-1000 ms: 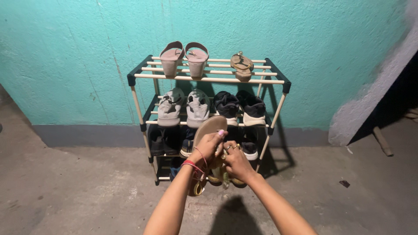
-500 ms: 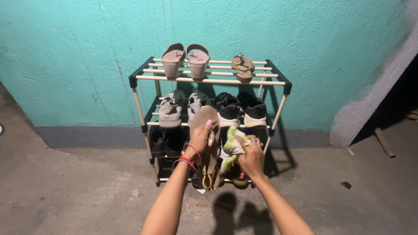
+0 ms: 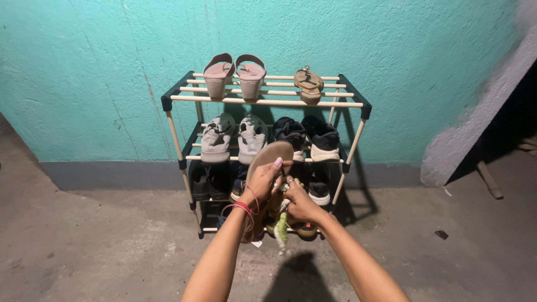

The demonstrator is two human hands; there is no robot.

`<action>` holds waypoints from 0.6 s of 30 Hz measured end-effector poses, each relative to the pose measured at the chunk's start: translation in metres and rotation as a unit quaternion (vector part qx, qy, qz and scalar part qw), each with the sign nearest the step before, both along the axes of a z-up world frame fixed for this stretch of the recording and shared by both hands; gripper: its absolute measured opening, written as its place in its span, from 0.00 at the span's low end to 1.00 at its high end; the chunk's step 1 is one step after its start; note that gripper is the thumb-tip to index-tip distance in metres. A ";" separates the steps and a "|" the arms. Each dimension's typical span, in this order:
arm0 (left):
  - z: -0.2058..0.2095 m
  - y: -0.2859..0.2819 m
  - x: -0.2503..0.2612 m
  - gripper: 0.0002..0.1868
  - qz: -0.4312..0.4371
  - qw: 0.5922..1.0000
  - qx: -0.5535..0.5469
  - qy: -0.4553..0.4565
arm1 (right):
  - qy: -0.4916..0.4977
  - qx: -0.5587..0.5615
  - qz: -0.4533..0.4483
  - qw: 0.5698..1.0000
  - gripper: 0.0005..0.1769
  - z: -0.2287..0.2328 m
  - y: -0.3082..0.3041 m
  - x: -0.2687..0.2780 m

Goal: The person wipes several pairs of shoes and sandals with a cloth and places them on a shoe rack. They handle white sneakers, pink slides, and beige sandals, wiping each item and arranging them on the rack.

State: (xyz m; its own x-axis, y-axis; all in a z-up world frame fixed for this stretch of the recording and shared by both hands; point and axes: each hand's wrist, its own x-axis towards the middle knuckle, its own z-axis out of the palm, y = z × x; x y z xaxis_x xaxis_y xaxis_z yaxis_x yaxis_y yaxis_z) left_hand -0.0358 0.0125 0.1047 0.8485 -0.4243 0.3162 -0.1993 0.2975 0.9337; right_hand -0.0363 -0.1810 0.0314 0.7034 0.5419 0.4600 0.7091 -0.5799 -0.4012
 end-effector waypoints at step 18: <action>-0.071 0.023 0.073 0.28 0.254 0.966 0.018 -0.044 | -0.053 0.107 -0.279 0.953 0.13 0.030 -0.062 -0.056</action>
State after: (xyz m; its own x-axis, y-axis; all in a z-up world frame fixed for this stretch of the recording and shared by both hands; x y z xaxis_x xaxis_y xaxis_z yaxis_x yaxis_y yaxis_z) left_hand 0.0370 0.0359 0.0342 0.9210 0.0286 0.3886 -0.3893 0.1081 0.9147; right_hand -0.0928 -0.2431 0.0618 0.7974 -0.0176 0.6032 0.3577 -0.7912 -0.4961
